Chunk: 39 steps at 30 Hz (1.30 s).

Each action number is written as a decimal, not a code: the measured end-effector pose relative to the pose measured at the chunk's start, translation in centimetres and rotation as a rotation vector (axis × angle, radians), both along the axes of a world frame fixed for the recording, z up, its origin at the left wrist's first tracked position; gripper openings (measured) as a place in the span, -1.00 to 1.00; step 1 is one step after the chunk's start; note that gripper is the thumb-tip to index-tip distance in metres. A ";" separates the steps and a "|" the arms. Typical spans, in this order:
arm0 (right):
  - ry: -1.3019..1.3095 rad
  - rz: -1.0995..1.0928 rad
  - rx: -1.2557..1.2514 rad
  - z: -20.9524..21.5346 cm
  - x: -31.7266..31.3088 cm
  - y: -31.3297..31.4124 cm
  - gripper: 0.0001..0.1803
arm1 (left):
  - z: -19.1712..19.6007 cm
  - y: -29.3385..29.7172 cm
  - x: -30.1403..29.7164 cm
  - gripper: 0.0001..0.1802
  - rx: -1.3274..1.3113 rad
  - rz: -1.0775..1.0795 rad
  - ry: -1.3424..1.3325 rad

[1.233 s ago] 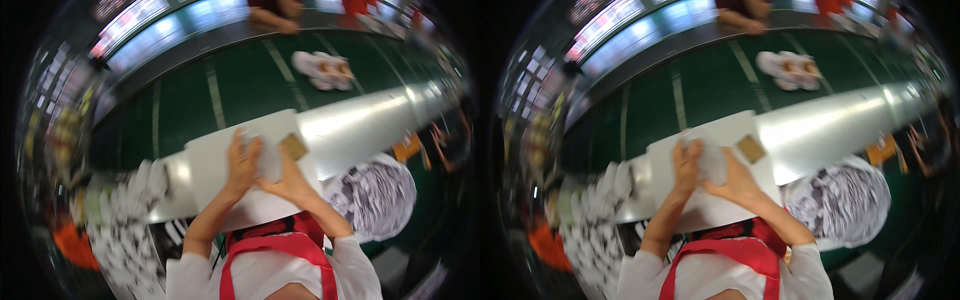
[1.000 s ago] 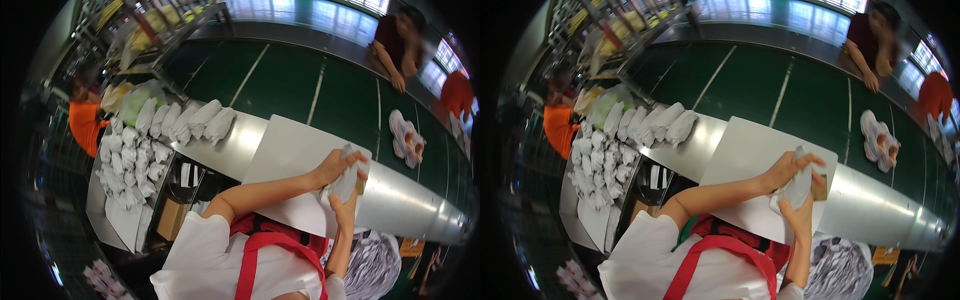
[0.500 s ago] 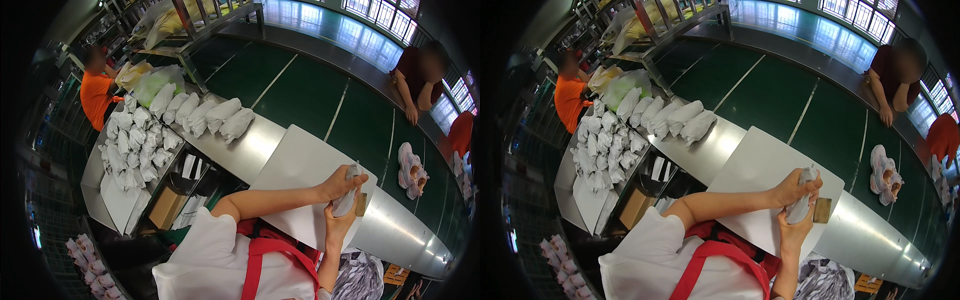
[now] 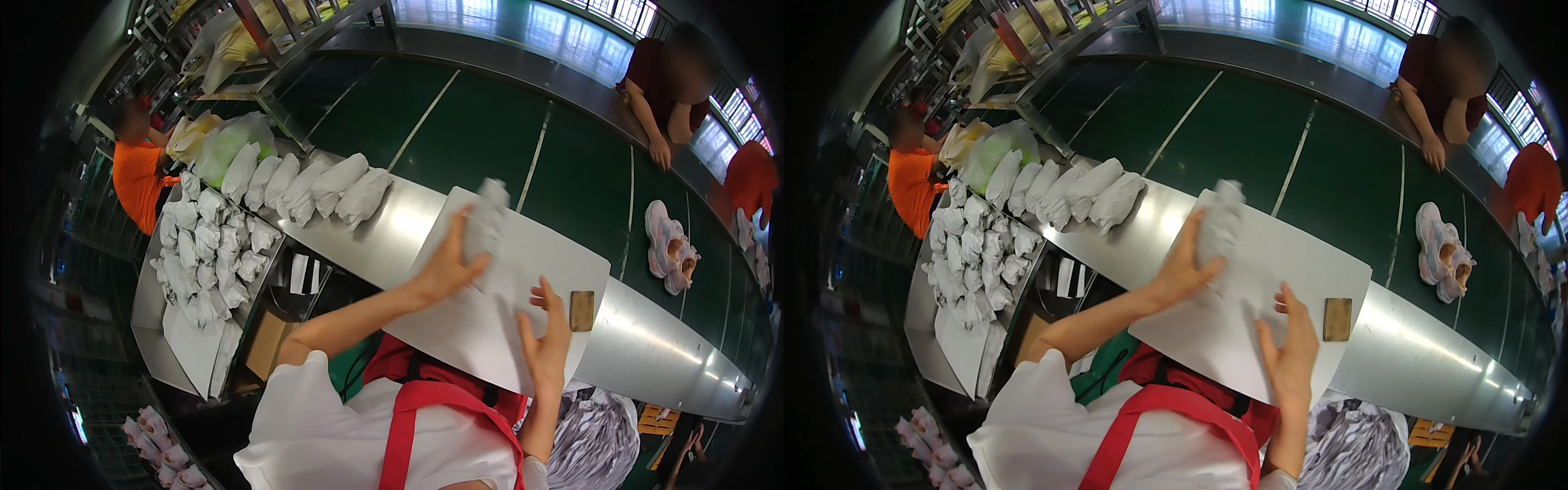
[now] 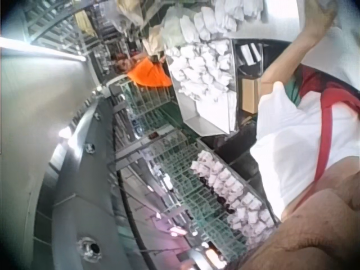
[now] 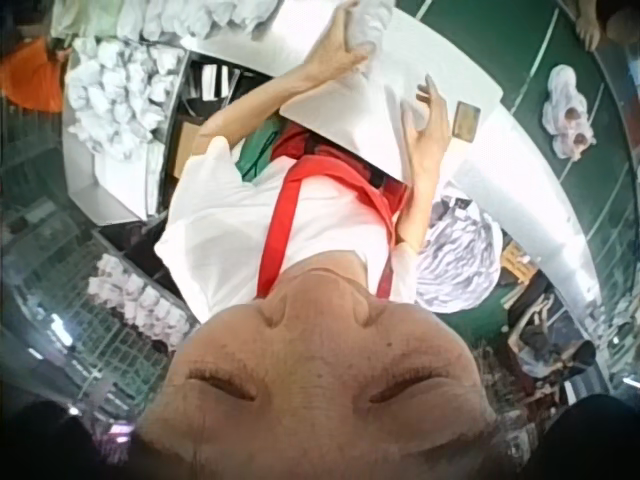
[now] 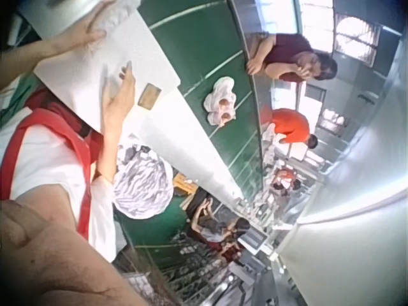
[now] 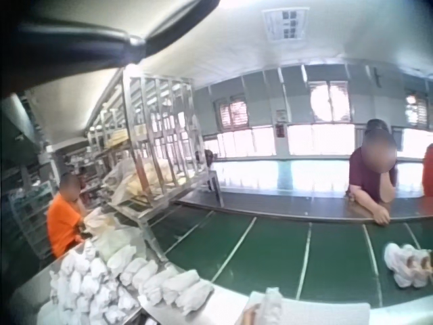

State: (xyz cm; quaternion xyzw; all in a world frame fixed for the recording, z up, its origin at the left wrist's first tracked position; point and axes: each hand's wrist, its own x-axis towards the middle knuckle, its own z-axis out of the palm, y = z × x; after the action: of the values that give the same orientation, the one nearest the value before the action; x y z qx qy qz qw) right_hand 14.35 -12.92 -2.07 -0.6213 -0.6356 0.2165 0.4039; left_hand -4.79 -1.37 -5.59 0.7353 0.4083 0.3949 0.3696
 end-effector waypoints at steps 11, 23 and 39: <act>-0.682 -0.507 -0.105 -4.7 7.1 -1.8 -0.59 | -6.6 4.5 -11.8 -0.40 0.204 0.487 0.682; -0.096 -0.340 -0.103 -3.3 6.5 1.0 -0.70 | 1.4 1.8 6.5 -0.74 0.420 -0.425 0.188; -0.018 -0.191 -0.213 -2.8 9.3 -0.6 -0.72 | -2.9 1.1 12.6 -0.85 0.836 -0.577 0.399</act>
State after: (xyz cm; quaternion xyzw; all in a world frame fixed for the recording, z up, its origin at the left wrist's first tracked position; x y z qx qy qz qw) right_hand 23.63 -13.52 -4.88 -0.7203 -0.5504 0.2378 0.3487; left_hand 7.83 -0.31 -8.47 0.9624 0.0603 0.2591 0.0543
